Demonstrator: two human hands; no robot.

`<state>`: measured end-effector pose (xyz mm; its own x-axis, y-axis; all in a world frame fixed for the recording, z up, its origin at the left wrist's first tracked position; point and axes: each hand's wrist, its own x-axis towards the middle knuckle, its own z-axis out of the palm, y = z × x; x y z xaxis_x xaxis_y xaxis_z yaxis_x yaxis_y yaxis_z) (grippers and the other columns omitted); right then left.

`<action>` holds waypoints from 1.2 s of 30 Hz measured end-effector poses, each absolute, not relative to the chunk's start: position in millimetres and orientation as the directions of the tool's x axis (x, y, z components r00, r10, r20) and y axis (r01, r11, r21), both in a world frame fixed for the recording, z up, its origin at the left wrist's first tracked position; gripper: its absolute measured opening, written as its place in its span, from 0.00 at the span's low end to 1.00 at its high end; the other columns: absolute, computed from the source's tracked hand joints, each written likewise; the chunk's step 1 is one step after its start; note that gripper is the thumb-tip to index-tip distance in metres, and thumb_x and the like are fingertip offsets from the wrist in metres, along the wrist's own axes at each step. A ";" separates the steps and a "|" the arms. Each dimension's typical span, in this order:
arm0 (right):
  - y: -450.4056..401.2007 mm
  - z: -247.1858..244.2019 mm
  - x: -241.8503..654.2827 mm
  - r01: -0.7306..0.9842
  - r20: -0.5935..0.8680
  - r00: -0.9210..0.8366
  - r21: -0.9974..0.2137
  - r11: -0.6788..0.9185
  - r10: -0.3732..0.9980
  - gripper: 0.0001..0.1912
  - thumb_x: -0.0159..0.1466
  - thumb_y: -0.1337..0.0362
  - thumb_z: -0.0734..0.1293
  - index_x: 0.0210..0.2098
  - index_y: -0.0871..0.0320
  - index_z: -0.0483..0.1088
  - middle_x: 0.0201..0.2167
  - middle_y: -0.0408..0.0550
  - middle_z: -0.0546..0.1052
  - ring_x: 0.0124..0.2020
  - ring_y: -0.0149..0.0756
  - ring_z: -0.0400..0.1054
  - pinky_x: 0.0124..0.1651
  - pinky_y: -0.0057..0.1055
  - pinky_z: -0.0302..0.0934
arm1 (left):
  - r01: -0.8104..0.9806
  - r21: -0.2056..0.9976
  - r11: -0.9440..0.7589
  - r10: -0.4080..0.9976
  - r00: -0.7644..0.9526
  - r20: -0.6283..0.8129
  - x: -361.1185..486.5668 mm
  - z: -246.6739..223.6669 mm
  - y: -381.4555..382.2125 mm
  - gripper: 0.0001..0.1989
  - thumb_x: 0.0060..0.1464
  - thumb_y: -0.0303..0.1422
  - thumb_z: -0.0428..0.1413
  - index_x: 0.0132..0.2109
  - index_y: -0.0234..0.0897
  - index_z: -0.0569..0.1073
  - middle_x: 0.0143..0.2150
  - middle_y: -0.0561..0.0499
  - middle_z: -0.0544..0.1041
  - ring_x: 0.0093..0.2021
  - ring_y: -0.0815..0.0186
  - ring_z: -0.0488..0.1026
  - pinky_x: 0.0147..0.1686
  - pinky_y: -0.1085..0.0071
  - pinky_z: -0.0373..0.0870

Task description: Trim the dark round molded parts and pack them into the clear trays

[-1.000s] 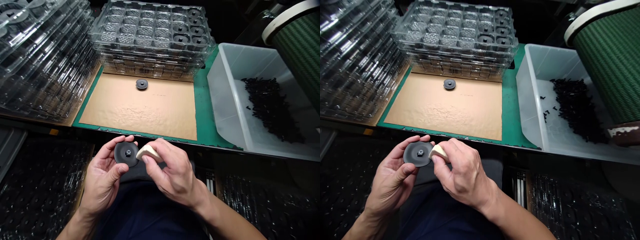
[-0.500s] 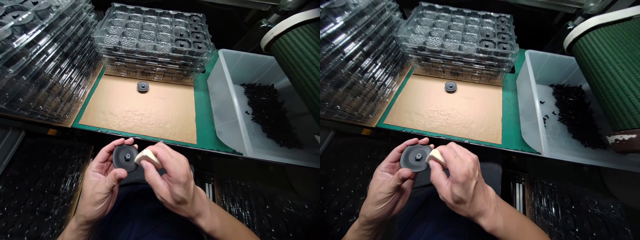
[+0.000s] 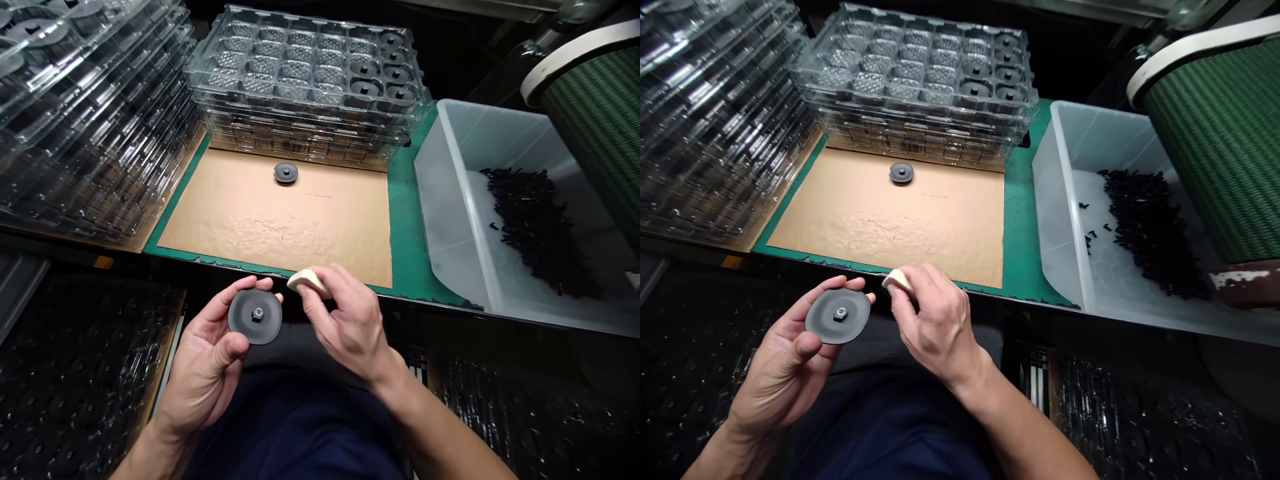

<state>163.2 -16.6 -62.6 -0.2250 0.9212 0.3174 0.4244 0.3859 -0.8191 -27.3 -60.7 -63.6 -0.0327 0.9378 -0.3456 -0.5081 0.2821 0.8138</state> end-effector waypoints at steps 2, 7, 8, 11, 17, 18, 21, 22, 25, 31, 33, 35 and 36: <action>-17.1 -60.2 163.9 0.353 0.251 -0.209 -0.882 0.312 0.945 0.07 0.74 0.68 0.65 0.44 0.60 0.76 0.36 0.46 0.76 0.35 0.33 0.68 0.41 0.31 0.63 | -0.507 0.817 0.273 0.940 -0.038 -0.338 -27.7 -65.2 -60.2 0.29 0.49 0.38 0.75 0.58 0.44 0.81 0.63 0.44 0.78 0.56 0.57 0.80 0.56 0.75 0.76; -25.1 -51.5 158.1 0.237 0.292 -0.365 -0.889 0.392 0.884 0.07 0.72 0.70 0.65 0.45 0.61 0.75 0.37 0.48 0.76 0.38 0.34 0.69 0.44 0.32 0.64 | -0.495 0.821 0.284 0.942 -0.018 -0.336 -27.3 -67.9 -60.5 0.29 0.50 0.36 0.74 0.60 0.48 0.80 0.59 0.47 0.81 0.58 0.56 0.79 0.57 0.73 0.76; -25.2 -51.7 157.5 0.278 0.310 -0.351 -0.867 0.414 0.884 0.06 0.72 0.70 0.64 0.44 0.62 0.75 0.37 0.48 0.75 0.38 0.35 0.69 0.44 0.33 0.64 | -0.494 0.819 0.291 0.939 -0.015 -0.343 -27.1 -68.3 -60.7 0.29 0.51 0.36 0.74 0.60 0.47 0.80 0.58 0.46 0.82 0.58 0.57 0.79 0.57 0.74 0.75; -22.8 -53.6 158.2 0.321 0.262 -0.361 -0.866 0.383 0.895 0.05 0.72 0.69 0.65 0.40 0.62 0.73 0.32 0.46 0.72 0.33 0.33 0.65 0.38 0.33 0.61 | -0.510 0.803 0.309 0.932 -0.006 -0.363 -27.5 -68.6 -61.9 0.26 0.54 0.39 0.72 0.60 0.48 0.81 0.55 0.46 0.84 0.56 0.59 0.80 0.56 0.76 0.75; -14.9 -59.9 160.6 0.347 0.323 -0.414 -0.808 0.476 0.851 0.06 0.73 0.71 0.64 0.44 0.61 0.74 0.37 0.49 0.76 0.38 0.36 0.69 0.43 0.35 0.64 | -0.575 0.716 0.396 0.898 0.079 -0.433 -29.2 -67.9 -63.5 0.20 0.63 0.43 0.65 0.59 0.45 0.81 0.51 0.44 0.85 0.48 0.63 0.83 0.51 0.76 0.78; -14.3 -61.3 160.0 0.345 0.349 -0.416 -0.794 0.501 0.840 0.06 0.74 0.71 0.64 0.45 0.61 0.74 0.39 0.51 0.77 0.40 0.37 0.70 0.44 0.35 0.65 | -0.575 0.704 0.417 0.889 0.094 -0.449 -28.9 -68.2 -63.1 0.19 0.63 0.43 0.64 0.58 0.43 0.82 0.51 0.44 0.85 0.49 0.62 0.83 0.51 0.76 0.78; -16.4 -63.2 157.4 0.346 0.375 -0.419 -0.776 0.527 0.827 0.06 0.74 0.72 0.64 0.47 0.61 0.74 0.41 0.52 0.77 0.42 0.38 0.71 0.46 0.36 0.65 | -0.581 0.678 0.449 0.868 0.102 -0.487 -27.2 -69.3 -61.0 0.19 0.64 0.43 0.63 0.57 0.40 0.82 0.52 0.43 0.84 0.50 0.61 0.82 0.51 0.76 0.78; -18.5 -62.7 156.6 0.370 0.358 -0.406 -0.777 0.509 0.841 0.06 0.73 0.71 0.64 0.46 0.61 0.74 0.39 0.51 0.77 0.40 0.38 0.70 0.45 0.36 0.64 | -0.586 0.677 0.445 0.865 0.085 -0.495 -26.8 -69.6 -60.2 0.19 0.64 0.43 0.63 0.57 0.40 0.82 0.51 0.43 0.85 0.49 0.62 0.82 0.50 0.76 0.79; -25.5 -59.6 155.7 0.395 0.224 -0.416 -0.829 0.396 0.882 0.06 0.72 0.69 0.64 0.40 0.60 0.73 0.32 0.45 0.71 0.31 0.33 0.64 0.36 0.34 0.59 | -0.598 0.687 0.413 0.863 0.015 -0.505 -26.9 -69.6 -58.3 0.19 0.63 0.43 0.64 0.57 0.40 0.82 0.46 0.45 0.86 0.43 0.65 0.83 0.45 0.78 0.79; -25.3 -58.6 157.1 0.430 0.239 -0.391 -0.807 0.406 0.889 0.07 0.73 0.68 0.64 0.38 0.60 0.72 0.31 0.44 0.69 0.32 0.32 0.62 0.37 0.33 0.57 | -0.573 0.683 0.453 0.848 0.041 -0.529 -29.2 -68.2 -57.2 0.21 0.61 0.45 0.66 0.56 0.38 0.83 0.45 0.44 0.86 0.43 0.64 0.83 0.45 0.77 0.80; -23.3 -58.9 157.4 0.410 0.194 -0.434 -0.827 0.385 0.879 0.06 0.72 0.68 0.64 0.38 0.59 0.72 0.30 0.43 0.68 0.30 0.31 0.61 0.36 0.32 0.56 | -0.580 0.674 0.457 0.841 0.034 -0.540 -30.2 -68.3 -57.1 0.22 0.60 0.46 0.66 0.56 0.39 0.83 0.44 0.45 0.86 0.41 0.65 0.82 0.44 0.77 0.80; -21.7 -59.0 157.3 0.404 0.180 -0.472 -0.826 0.393 0.863 0.06 0.72 0.68 0.64 0.37 0.59 0.72 0.30 0.42 0.67 0.29 0.31 0.60 0.35 0.32 0.55 | -0.581 0.659 0.478 0.832 0.060 -0.551 -31.5 -68.3 -57.0 0.22 0.60 0.46 0.67 0.56 0.39 0.83 0.44 0.45 0.86 0.40 0.65 0.83 0.43 0.77 0.80; -21.1 -59.0 157.2 0.422 0.206 -0.464 -0.804 0.419 0.862 0.07 0.72 0.68 0.64 0.37 0.59 0.72 0.30 0.43 0.68 0.30 0.31 0.61 0.36 0.32 0.56 | -0.577 0.653 0.491 0.829 0.080 -0.553 -32.1 -68.4 -57.0 0.23 0.59 0.46 0.67 0.56 0.39 0.83 0.44 0.44 0.86 0.41 0.64 0.83 0.43 0.76 0.80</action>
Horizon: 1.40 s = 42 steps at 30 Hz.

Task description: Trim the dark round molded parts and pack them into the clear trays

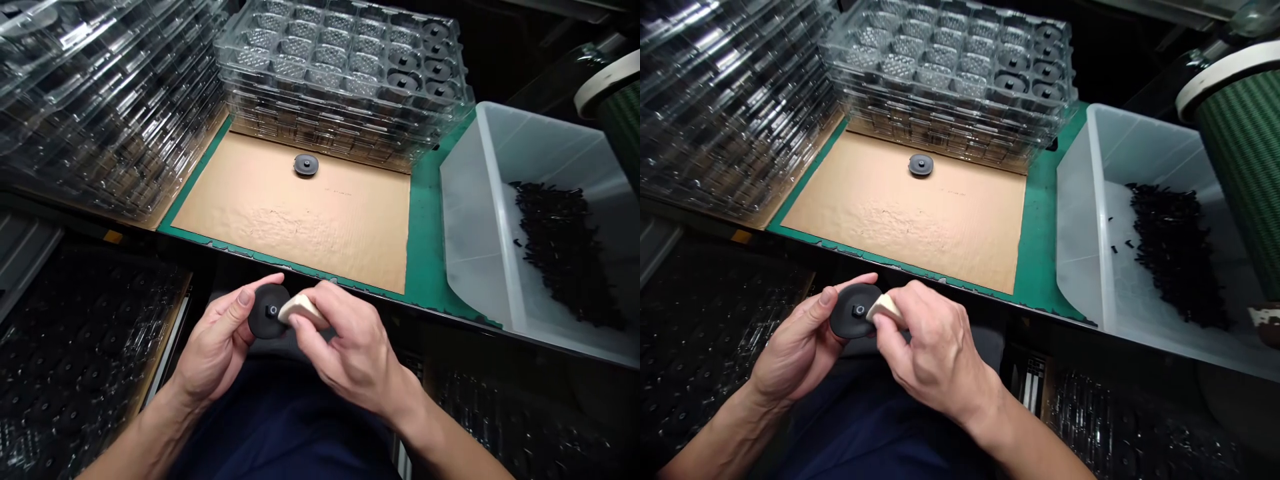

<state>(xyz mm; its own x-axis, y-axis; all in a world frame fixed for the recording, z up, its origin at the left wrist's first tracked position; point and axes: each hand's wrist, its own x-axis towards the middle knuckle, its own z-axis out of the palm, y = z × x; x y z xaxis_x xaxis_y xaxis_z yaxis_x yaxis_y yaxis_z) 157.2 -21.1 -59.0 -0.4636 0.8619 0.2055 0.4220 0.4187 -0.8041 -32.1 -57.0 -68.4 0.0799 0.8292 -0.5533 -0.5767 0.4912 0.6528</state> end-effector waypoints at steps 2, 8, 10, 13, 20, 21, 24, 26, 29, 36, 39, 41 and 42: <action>-20.3 -58.7 157.0 0.468 0.265 -0.419 -0.756 0.457 0.868 0.08 0.73 0.68 0.63 0.37 0.59 0.71 0.31 0.44 0.68 0.31 0.32 0.61 0.37 0.33 0.56 | -0.570 0.646 0.508 0.826 0.109 -0.553 -33.2 -68.6 -56.8 0.22 0.59 0.45 0.67 0.55 0.37 0.83 0.46 0.43 0.86 0.44 0.62 0.83 0.45 0.76 0.80; -20.4 -57.6 157.3 0.423 0.191 -0.480 -0.805 0.416 0.856 0.07 0.72 0.68 0.64 0.35 0.58 0.68 0.29 0.42 0.67 0.29 0.31 0.60 0.35 0.32 0.55 | -0.584 0.628 0.514 0.826 0.139 -0.547 -35.6 -69.4 -54.0 0.21 0.60 0.45 0.66 0.55 0.38 0.83 0.45 0.44 0.86 0.41 0.62 0.83 0.41 0.73 0.82; -20.9 -58.1 157.0 0.468 0.261 -0.428 -0.755 0.459 0.865 0.08 0.73 0.68 0.63 0.36 0.58 0.69 0.30 0.44 0.68 0.31 0.33 0.61 0.37 0.33 0.55 | -0.563 0.634 0.530 0.824 0.166 -0.542 -36.0 -69.0 -52.8 0.22 0.60 0.46 0.66 0.55 0.37 0.84 0.46 0.42 0.86 0.40 0.60 0.83 0.39 0.70 0.83; -21.7 -58.1 156.7 0.460 0.192 -0.433 -0.793 0.399 0.881 0.08 0.72 0.68 0.63 0.34 0.57 0.68 0.29 0.43 0.67 0.28 0.32 0.60 0.34 0.33 0.54 | -0.580 0.649 0.492 0.833 0.097 -0.545 -36.9 -68.1 -51.2 0.22 0.60 0.45 0.67 0.55 0.38 0.83 0.43 0.44 0.86 0.40 0.63 0.82 0.42 0.75 0.82; -13.4 -62.7 157.6 0.418 0.371 -0.468 -0.706 0.571 0.802 0.06 0.73 0.71 0.63 0.46 0.60 0.72 0.40 0.50 0.76 0.39 0.37 0.69 0.44 0.34 0.62 | -0.530 0.610 0.589 0.800 0.276 -0.532 -39.0 -71.2 -50.2 0.22 0.64 0.46 0.62 0.56 0.36 0.83 0.46 0.40 0.85 0.37 0.61 0.80 0.35 0.67 0.83; -13.6 -63.7 157.1 0.416 0.380 -0.466 -0.703 0.577 0.799 0.06 0.73 0.71 0.63 0.47 0.60 0.72 0.40 0.50 0.76 0.39 0.37 0.69 0.43 0.34 0.63 | -0.543 0.607 0.580 0.804 0.266 -0.531 -38.3 -71.2 -50.1 0.21 0.64 0.46 0.62 0.56 0.36 0.83 0.47 0.40 0.85 0.37 0.61 0.80 0.36 0.68 0.83; -19.3 -65.1 154.8 0.419 0.256 -0.424 -0.795 0.439 0.869 0.05 0.72 0.68 0.64 0.39 0.58 0.71 0.32 0.45 0.72 0.31 0.34 0.65 0.35 0.33 0.59 | -0.589 0.643 0.490 0.840 0.122 -0.529 -36.6 -70.6 -49.9 0.20 0.61 0.43 0.66 0.56 0.39 0.83 0.46 0.43 0.85 0.41 0.62 0.82 0.42 0.73 0.82; -22.9 -64.7 154.1 0.428 0.153 -0.419 -0.836 0.343 0.895 0.08 0.72 0.68 0.63 0.35 0.57 0.69 0.29 0.43 0.70 0.28 0.33 0.62 0.33 0.33 0.58 | -0.592 0.667 0.453 0.847 0.052 -0.529 -36.9 -71.0 -50.4 0.19 0.60 0.42 0.67 0.56 0.41 0.83 0.46 0.44 0.85 0.42 0.63 0.82 0.43 0.73 0.81; -20.3 -63.4 155.2 0.439 0.230 -0.479 -0.773 0.458 0.847 0.07 0.73 0.69 0.62 0.40 0.58 0.72 0.34 0.47 0.74 0.33 0.36 0.67 0.38 0.34 0.62 | -0.524 0.670 0.526 0.834 0.165 -0.526 -38.5 -73.9 -52.1 0.19 0.63 0.44 0.64 0.54 0.37 0.84 0.44 0.41 0.85 0.38 0.61 0.81 0.37 0.70 0.82; -16.8 -67.1 152.0 0.457 0.269 -0.429 -0.759 0.464 0.862 0.07 0.74 0.66 0.62 0.39 0.58 0.71 0.33 0.47 0.73 0.32 0.35 0.66 0.37 0.35 0.61 | -0.577 0.684 0.446 0.866 0.085 -0.493 -36.5 -75.6 -51.7 0.19 0.61 0.43 0.66 0.56 0.42 0.83 0.47 0.44 0.85 0.46 0.61 0.82 0.47 0.73 0.79; -21.7 -70.5 152.3 0.485 0.179 -0.409 -0.788 0.379 0.895 0.10 0.73 0.66 0.62 0.34 0.57 0.68 0.29 0.44 0.70 0.29 0.33 0.62 0.34 0.34 0.58 | -0.525 0.717 0.458 0.858 0.050 -0.511 -39.1 -76.8 -50.0 0.21 0.59 0.43 0.68 0.57 0.41 0.83 0.47 0.44 0.85 0.45 0.61 0.82 0.46 0.74 0.79; -20.3 -70.9 154.5 0.483 0.238 -0.457 -0.743 0.464 0.857 0.09 0.74 0.68 0.61 0.38 0.58 0.71 0.33 0.47 0.73 0.33 0.36 0.65 0.38 0.36 0.60 | -0.456 0.707 0.540 0.835 0.188 -0.517 -41.3 -78.8 -49.7 0.21 0.61 0.44 0.66 0.56 0.37 0.83 0.48 0.40 0.84 0.43 0.60 0.81 0.43 0.72 0.79; -18.4 -70.6 155.6 0.465 0.284 -0.494 -0.712 0.526 0.822 0.08 0.75 0.68 0.61 0.41 0.59 0.72 0.36 0.50 0.75 0.36 0.37 0.67 0.40 0.37 0.62 | -0.429 0.695 0.577 0.816 0.266 -0.513 -41.8 -79.7 -49.8 0.21 0.62 0.45 0.64 0.55 0.36 0.83 0.47 0.39 0.84 0.41 0.60 0.80 0.40 0.70 0.79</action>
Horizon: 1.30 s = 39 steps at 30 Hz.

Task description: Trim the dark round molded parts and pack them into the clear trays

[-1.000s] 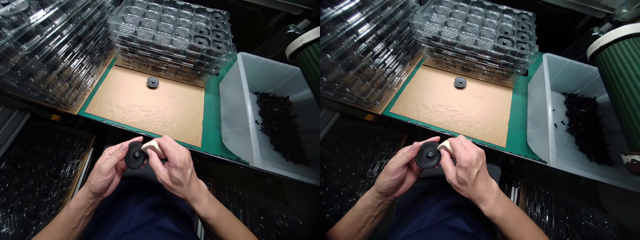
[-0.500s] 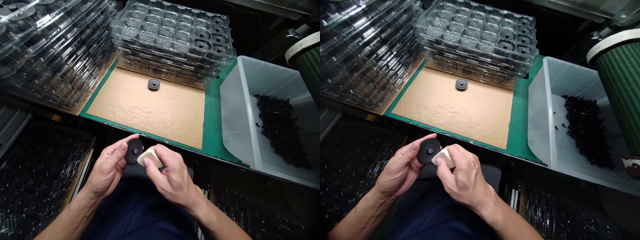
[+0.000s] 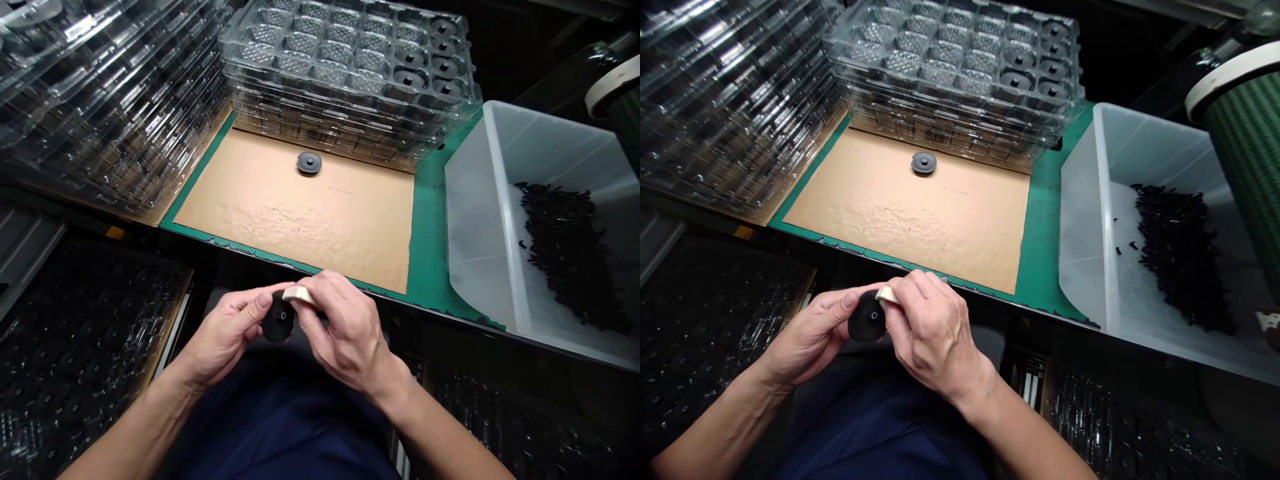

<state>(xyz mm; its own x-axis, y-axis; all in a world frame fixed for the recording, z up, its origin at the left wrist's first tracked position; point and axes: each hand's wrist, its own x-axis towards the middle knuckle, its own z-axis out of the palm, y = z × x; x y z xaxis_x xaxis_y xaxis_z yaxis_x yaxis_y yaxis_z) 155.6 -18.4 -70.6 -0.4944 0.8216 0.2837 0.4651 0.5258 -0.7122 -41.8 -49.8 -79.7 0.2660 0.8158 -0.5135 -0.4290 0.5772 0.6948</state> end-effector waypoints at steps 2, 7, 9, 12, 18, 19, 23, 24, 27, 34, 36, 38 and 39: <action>-14.6 -69.4 156.3 0.421 0.352 -0.549 -0.667 0.615 0.758 0.08 0.75 0.68 0.62 0.48 0.60 0.74 0.42 0.53 0.78 0.40 0.40 0.69 0.45 0.39 0.63 | -0.434 0.671 0.601 0.799 0.335 -0.499 -40.8 -80.8 -50.0 0.21 0.65 0.46 0.62 0.54 0.34 0.84 0.46 0.38 0.84 0.38 0.60 0.80 0.37 0.69 0.79; -19.5 -70.1 149.7 0.391 0.143 -0.341 -0.877 0.279 0.929 0.07 0.73 0.64 0.64 0.38 0.58 0.72 0.30 0.44 0.75 0.29 0.34 0.66 0.34 0.32 0.61 | -0.543 0.750 0.377 0.887 -0.021 -0.461 -31.4 -80.3 -48.8 0.23 0.55 0.41 0.71 0.57 0.44 0.83 0.50 0.45 0.84 0.47 0.61 0.80 0.48 0.72 0.78; -23.6 -72.1 147.8 0.333 -0.012 -0.352 -0.936 0.113 0.936 0.09 0.73 0.62 0.64 0.37 0.57 0.71 0.27 0.42 0.73 0.25 0.31 0.63 0.28 0.30 0.58 | -0.513 0.806 0.295 0.906 -0.117 -0.407 -30.2 -80.3 -48.7 0.24 0.51 0.40 0.74 0.56 0.46 0.83 0.50 0.47 0.83 0.48 0.63 0.79 0.48 0.75 0.76; -22.4 -74.5 149.7 0.354 0.086 -0.334 -0.911 0.209 0.939 0.08 0.73 0.64 0.64 0.40 0.57 0.74 0.31 0.45 0.75 0.31 0.34 0.66 0.35 0.32 0.62 | -0.472 0.807 0.355 0.905 -0.044 -0.423 -33.2 -81.9 -50.5 0.24 0.53 0.41 0.73 0.56 0.44 0.83 0.52 0.46 0.83 0.48 0.62 0.78 0.46 0.75 0.76; -5.8 -73.5 160.3 0.267 0.401 -0.599 -0.716 0.645 0.693 0.10 0.75 0.68 0.62 0.51 0.58 0.74 0.44 0.51 0.79 0.43 0.41 0.70 0.48 0.41 0.64 | -0.500 0.585 0.638 0.768 0.360 -0.529 -35.8 -88.1 -56.1 0.18 0.62 0.47 0.64 0.43 0.35 0.86 0.36 0.43 0.82 0.36 0.62 0.78 0.36 0.69 0.80; -5.4 -73.7 160.8 0.284 0.400 -0.609 -0.696 0.659 0.685 0.10 0.76 0.68 0.62 0.52 0.58 0.74 0.44 0.51 0.79 0.43 0.41 0.70 0.48 0.41 0.63 | -0.528 0.553 0.645 0.760 0.365 -0.538 -34.4 -88.4 -56.0 0.18 0.62 0.47 0.64 0.40 0.34 0.86 0.34 0.44 0.81 0.33 0.62 0.77 0.34 0.68 0.80; -14.2 -79.0 156.1 0.437 0.235 -0.435 -0.789 0.432 0.869 0.07 0.74 0.66 0.63 0.40 0.58 0.72 0.35 0.48 0.75 0.36 0.38 0.66 0.42 0.38 0.61 | -0.641 0.563 0.521 0.808 0.158 -0.568 -29.7 -86.0 -51.8 0.16 0.61 0.43 0.66 0.51 0.40 0.84 0.42 0.46 0.84 0.38 0.64 0.80 0.39 0.71 0.82; -17.5 -80.7 154.4 0.446 0.163 -0.401 -0.825 0.347 0.902 0.08 0.73 0.65 0.63 0.36 0.57 0.70 0.31 0.46 0.72 0.33 0.36 0.64 0.38 0.36 0.59 | -0.652 0.587 0.480 0.823 0.102 -0.559 -29.9 -85.3 -50.6 0.18 0.60 0.41 0.67 0.55 0.42 0.82 0.45 0.47 0.84 0.40 0.65 0.81 0.42 0.72 0.81; -23.0 -84.3 151.7 0.454 0.091 -0.393 -0.846 0.279 0.915 0.10 0.73 0.65 0.63 0.33 0.57 0.68 0.29 0.44 0.69 0.31 0.35 0.62 0.36 0.35 0.57 | -0.623 0.623 0.473 0.834 0.087 -0.545 -33.7 -86.1 -49.6 0.21 0.59 0.40 0.68 0.58 0.42 0.81 0.45 0.45 0.85 0.42 0.64 0.81 0.45 0.72 0.81; -9.9 -79.7 160.4 0.323 0.351 -0.635 -0.689 0.649 0.688 0.12 0.76 0.67 0.61 0.51 0.59 0.75 0.44 0.52 0.78 0.41 0.41 0.67 0.45 0.39 0.61 | -0.482 0.494 0.724 0.677 0.355 -0.645 -40.0 -97.5 -55.8 0.24 0.58 0.50 0.66 0.47 0.32 0.85 0.36 0.41 0.81 0.34 0.60 0.76 0.32 0.61 0.84; -9.5 -79.8 159.8 0.317 0.385 -0.627 -0.668 0.673 0.678 0.11 0.76 0.66 0.62 0.50 0.59 0.76 0.44 0.51 0.78 0.42 0.41 0.67 0.46 0.40 0.61 | -0.528 0.464 0.712 0.681 0.356 -0.640 -37.8 -96.4 -55.7 0.24 0.57 0.50 0.67 0.49 0.34 0.85 0.38 0.41 0.82 0.35 0.60 0.77 0.33 0.62 0.84; -12.6 -81.8 156.6 0.393 0.318 -0.498 -0.747 0.536 0.807 0.08 0.75 0.64 0.64 0.43 0.59 0.75 0.38 0.49 0.77 0.38 0.39 0.67 0.43 0.37 0.61 | -0.601 0.499 0.625 0.748 0.276 -0.604 -35.1 -93.6 -54.3 0.23 0.56 0.46 0.70 0.55 0.40 0.83 0.46 0.42 0.83 0.41 0.61 0.79 0.40 0.65 0.84; -15.0 -83.1 154.6 0.419 0.216 -0.420 -0.815 0.399 0.881 0.08 0.74 0.63 0.65 0.39 0.59 0.74 0.34 0.47 0.76 0.34 0.36 0.66 0.39 0.35 0.60 | -0.627 0.542 0.560 0.790 0.206 -0.578 -34.1 -92.3 -53.3 0.23 0.55 0.43 0.71 0.56 0.43 0.83 0.48 0.44 0.83 0.43 0.62 0.79 0.44 0.67 0.83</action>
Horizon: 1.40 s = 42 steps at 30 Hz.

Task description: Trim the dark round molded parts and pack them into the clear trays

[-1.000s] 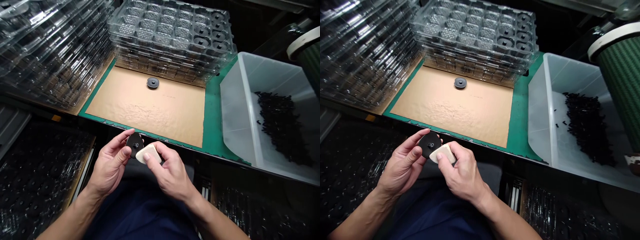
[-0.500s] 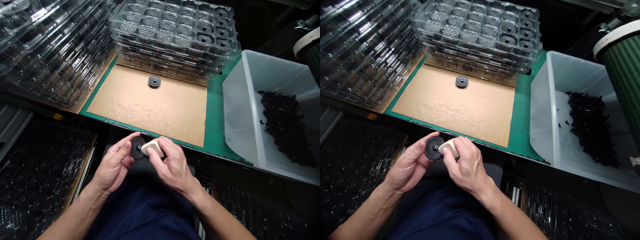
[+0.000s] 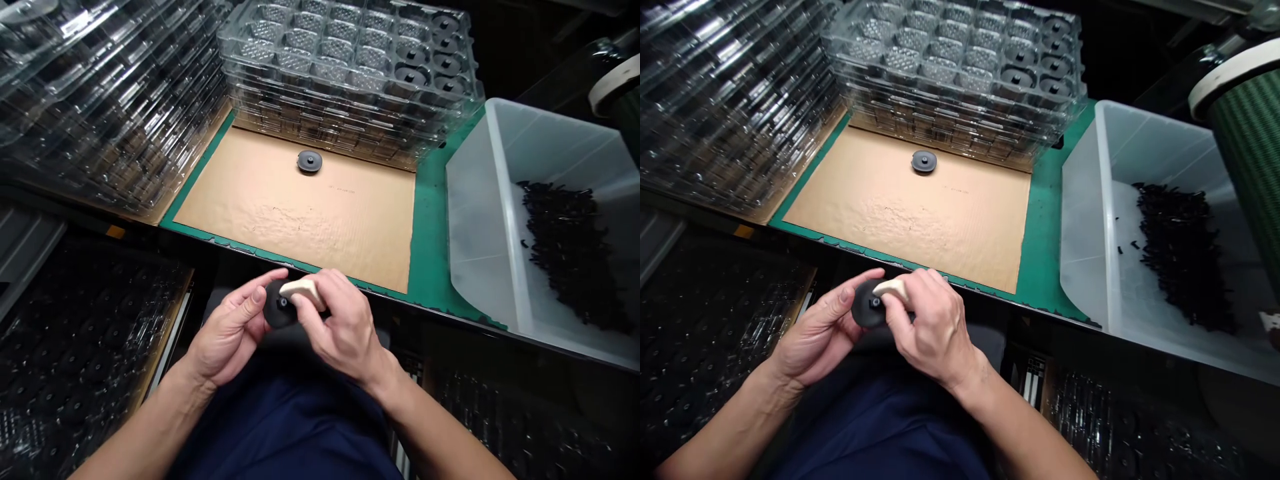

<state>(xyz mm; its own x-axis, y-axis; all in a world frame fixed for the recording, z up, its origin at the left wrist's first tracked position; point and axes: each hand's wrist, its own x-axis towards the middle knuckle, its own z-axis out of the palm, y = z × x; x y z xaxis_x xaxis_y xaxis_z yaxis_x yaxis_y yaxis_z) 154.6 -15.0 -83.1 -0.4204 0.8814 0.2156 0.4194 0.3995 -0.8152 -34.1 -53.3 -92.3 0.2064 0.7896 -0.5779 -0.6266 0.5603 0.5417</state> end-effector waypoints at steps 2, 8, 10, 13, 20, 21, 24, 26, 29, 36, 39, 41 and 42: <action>-20.0 -85.8 150.5 0.404 -0.064 -0.343 -0.911 0.085 0.937 0.12 0.73 0.61 0.65 0.33 0.57 0.69 0.27 0.41 0.70 0.27 0.32 0.61 0.30 0.31 0.56 | -0.630 0.644 0.435 0.855 0.064 -0.515 -33.9 -90.9 -51.6 0.24 0.50 0.39 0.74 0.55 0.47 0.83 0.48 0.48 0.83 0.45 0.65 0.79 0.48 0.73 0.79; -22.1 -90.8 149.0 0.367 0.073 -0.366 -0.905 0.216 0.928 0.07 0.73 0.64 0.65 0.38 0.58 0.73 0.32 0.44 0.74 0.33 0.34 0.65 0.39 0.34 0.59 | -0.485 0.701 0.524 0.826 0.087 -0.557 -43.9 -96.0 -53.6 0.25 0.52 0.44 0.73 0.56 0.44 0.83 0.54 0.45 0.81 0.47 0.64 0.77 0.46 0.76 0.78; -18.9 -89.9 152.7 0.329 0.220 -0.456 -0.859 0.393 0.862 0.07 0.74 0.67 0.63 0.43 0.59 0.74 0.38 0.48 0.76 0.39 0.37 0.67 0.45 0.37 0.60 | -0.443 0.659 0.609 0.783 0.199 -0.590 -46.7 -98.2 -55.8 0.25 0.56 0.47 0.69 0.57 0.40 0.83 0.53 0.41 0.81 0.46 0.62 0.77 0.44 0.72 0.79; -15.0 -86.1 158.0 0.255 0.315 -0.625 -0.782 0.569 0.714 0.10 0.76 0.67 0.62 0.49 0.59 0.75 0.42 0.50 0.78 0.40 0.40 0.67 0.45 0.39 0.61 | -0.429 0.578 0.694 0.718 0.356 -0.597 -47.7 -99.9 -59.6 0.24 0.62 0.49 0.64 0.55 0.35 0.83 0.47 0.38 0.82 0.39 0.60 0.76 0.37 0.66 0.82; -21.7 -85.7 150.9 0.415 0.199 -0.413 -0.828 0.378 0.889 0.08 0.73 0.63 0.64 0.39 0.58 0.73 0.34 0.47 0.75 0.34 0.37 0.65 0.38 0.35 0.58 | -0.585 0.610 0.535 0.817 0.174 -0.550 -41.0 -96.9 -59.4 0.23 0.55 0.42 0.71 0.56 0.43 0.82 0.49 0.44 0.82 0.45 0.63 0.79 0.45 0.72 0.80; -23.4 -86.5 148.9 0.413 0.054 -0.358 -0.886 0.210 0.932 0.10 0.73 0.61 0.65 0.35 0.58 0.71 0.30 0.44 0.72 0.30 0.34 0.63 0.34 0.33 0.57 | -0.585 0.663 0.467 0.850 0.091 -0.519 -40.5 -96.3 -58.6 0.24 0.51 0.40 0.74 0.55 0.44 0.83 0.48 0.46 0.82 0.47 0.64 0.78 0.47 0.73 0.79; -26.1 -87.4 145.4 0.353 -0.288 -0.394 -0.924 -0.146 0.873 0.14 0.72 0.57 0.64 0.30 0.56 0.66 0.24 0.39 0.66 0.25 0.30 0.57 0.26 0.29 0.51 | -0.534 0.774 0.341 0.897 -0.060 -0.437 -41.1 -95.1 -57.4 0.25 0.44 0.33 0.77 0.51 0.45 0.84 0.46 0.49 0.82 0.47 0.65 0.77 0.50 0.77 0.77; -25.8 -87.6 145.7 0.361 -0.247 -0.390 -0.927 -0.100 0.887 0.13 0.72 0.59 0.65 0.31 0.56 0.67 0.25 0.39 0.67 0.26 0.30 0.58 0.28 0.30 0.51 | -0.514 0.790 0.335 0.899 -0.077 -0.432 -42.9 -95.5 -57.8 0.26 0.44 0.34 0.77 0.52 0.45 0.84 0.45 0.48 0.82 0.47 0.66 0.77 0.50 0.77 0.76; -23.1 -87.8 149.4 0.398 0.039 -0.377 -0.896 0.199 0.925 0.09 0.73 0.64 0.65 0.35 0.57 0.71 0.31 0.43 0.71 0.32 0.33 0.63 0.38 0.32 0.57 | -0.501 0.733 0.460 0.861 0.048 -0.507 -46.1 -97.6 -59.3 0.25 0.50 0.40 0.74 0.55 0.44 0.83 0.49 0.46 0.82 0.47 0.64 0.77 0.48 0.75 0.78; -12.9 -82.7 159.0 0.266 0.330 -0.677 -0.724 0.637 0.658 0.13 0.77 0.65 0.60 0.50 0.57 0.76 0.42 0.51 0.77 0.39 0.40 0.65 0.43 0.38 0.59 | -0.516 0.484 0.707 0.696 0.389 -0.603 -45.6 -104.9 -67.3 0.20 0.61 0.49 0.65 0.46 0.35 0.85 0.38 0.41 0.82 0.34 0.61 0.77 0.31 0.62 0.84; -11.9 -84.2 157.8 0.306 0.360 -0.665 -0.668 0.678 0.655 0.13 0.77 0.64 0.60 0.47 0.56 0.77 0.41 0.51 0.77 0.39 0.40 0.65 0.43 0.39 0.58 | -0.553 0.453 0.700 0.694 0.374 -0.615 -44.1 -104.0 -66.5 0.21 0.59 0.48 0.66 0.49 0.36 0.85 0.40 0.42 0.82 0.35 0.59 0.78 0.31 0.59 0.85; -14.2 -87.0 154.7 0.417 0.283 -0.524 -0.738 0.531 0.804 0.10 0.74 0.63 0.63 0.41 0.59 0.76 0.37 0.49 0.76 0.36 0.38 0.65 0.41 0.37 0.58 | -0.592 0.540 0.599 0.773 0.251 -0.582 -43.3 -103.1 -62.9 0.21 0.56 0.44 0.70 0.54 0.40 0.83 0.47 0.43 0.82 0.41 0.59 0.79 0.38 0.61 0.85; -15.9 -88.3 152.7 0.452 0.175 -0.442 -0.804 0.387 0.880 0.10 0.73 0.62 0.64 0.37 0.59 0.74 0.33 0.47 0.74 0.33 0.36 0.64 0.38 0.35 0.57 | -0.595 0.605 0.529 0.817 0.164 -0.553 -42.9 -103.2 -60.8 0.23 0.54 0.40 0.72 0.55 0.41 0.82 0.49 0.44 0.82 0.44 0.60 0.79 0.43 0.65 0.84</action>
<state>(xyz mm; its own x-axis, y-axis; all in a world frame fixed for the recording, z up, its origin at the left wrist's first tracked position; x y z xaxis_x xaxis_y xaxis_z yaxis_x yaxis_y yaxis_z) 152.7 -15.9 -88.3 -0.4417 0.8799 0.1749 0.4520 0.3867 -0.8039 -42.9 -60.8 -103.2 0.1644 0.8167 -0.5531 -0.5952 0.5293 0.6047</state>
